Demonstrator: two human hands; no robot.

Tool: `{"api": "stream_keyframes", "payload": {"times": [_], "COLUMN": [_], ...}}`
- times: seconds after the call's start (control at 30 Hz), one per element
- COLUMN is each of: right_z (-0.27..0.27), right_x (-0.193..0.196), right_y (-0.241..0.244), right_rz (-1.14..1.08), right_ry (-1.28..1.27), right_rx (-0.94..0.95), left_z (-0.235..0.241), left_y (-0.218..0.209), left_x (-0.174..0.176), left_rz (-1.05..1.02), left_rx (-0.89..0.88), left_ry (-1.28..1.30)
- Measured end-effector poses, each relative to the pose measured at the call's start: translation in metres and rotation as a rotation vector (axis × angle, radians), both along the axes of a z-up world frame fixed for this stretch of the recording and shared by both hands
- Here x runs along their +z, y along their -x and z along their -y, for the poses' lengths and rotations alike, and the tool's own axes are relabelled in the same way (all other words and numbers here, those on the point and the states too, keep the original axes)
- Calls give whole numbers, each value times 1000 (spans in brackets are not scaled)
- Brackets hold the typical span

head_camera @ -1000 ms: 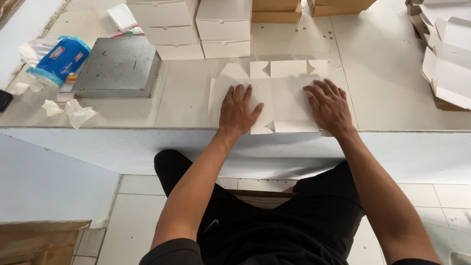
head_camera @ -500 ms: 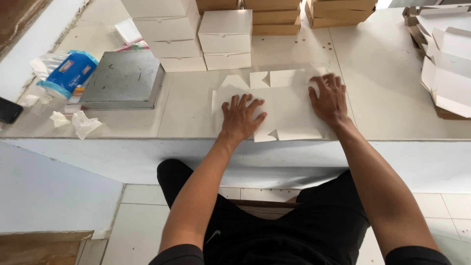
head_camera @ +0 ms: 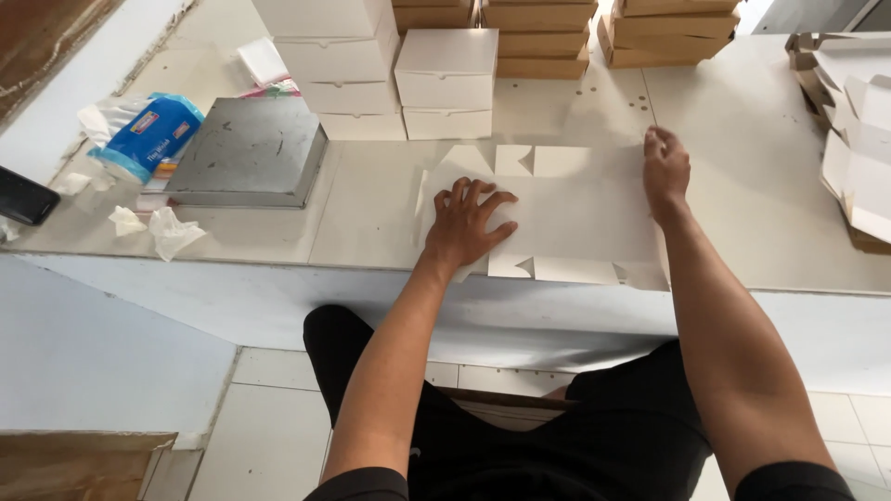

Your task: The person folds flat white cardboard sheets into small rectangular boxes by hand. They fold the side flaps, tuck the tabs, and close the lids, then place the finished boxes into a stack on the table.

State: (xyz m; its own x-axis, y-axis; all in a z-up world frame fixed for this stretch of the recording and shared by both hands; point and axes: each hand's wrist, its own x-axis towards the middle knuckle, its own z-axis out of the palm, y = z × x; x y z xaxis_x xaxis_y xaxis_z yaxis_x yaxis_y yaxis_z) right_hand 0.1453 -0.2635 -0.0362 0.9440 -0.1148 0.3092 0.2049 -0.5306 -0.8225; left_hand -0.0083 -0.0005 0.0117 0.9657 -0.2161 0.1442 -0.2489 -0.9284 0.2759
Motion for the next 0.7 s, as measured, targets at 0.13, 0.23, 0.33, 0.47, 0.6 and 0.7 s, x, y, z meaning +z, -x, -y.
{"api": "stream_keyframes", "payload": {"times": [0.13, 0.23, 0.33, 0.47, 0.6, 0.7], "right_z": [-11, -5, 5, -2, -12, -9], "right_x": [13, 17, 13, 14, 37, 34], "right_y": [27, 39, 51, 81, 122, 123], "right_rz": [255, 184, 83, 319, 166, 192], "right_ry": [-48, -161, 144, 564, 730, 873], "right_rx": [20, 80, 121, 147, 279, 240], "left_z": [2, 0, 0, 0, -1, -1], "left_y": [-1, -3, -6, -7, -4, -3], "left_x": [-2, -6, -8, -9, -8, -3], "left_rz": [-6, 1, -18, -23, -31, -26], "left_rx": [50, 66, 76, 72, 77, 94], "left_ry": [32, 47, 57, 54, 51, 52]}}
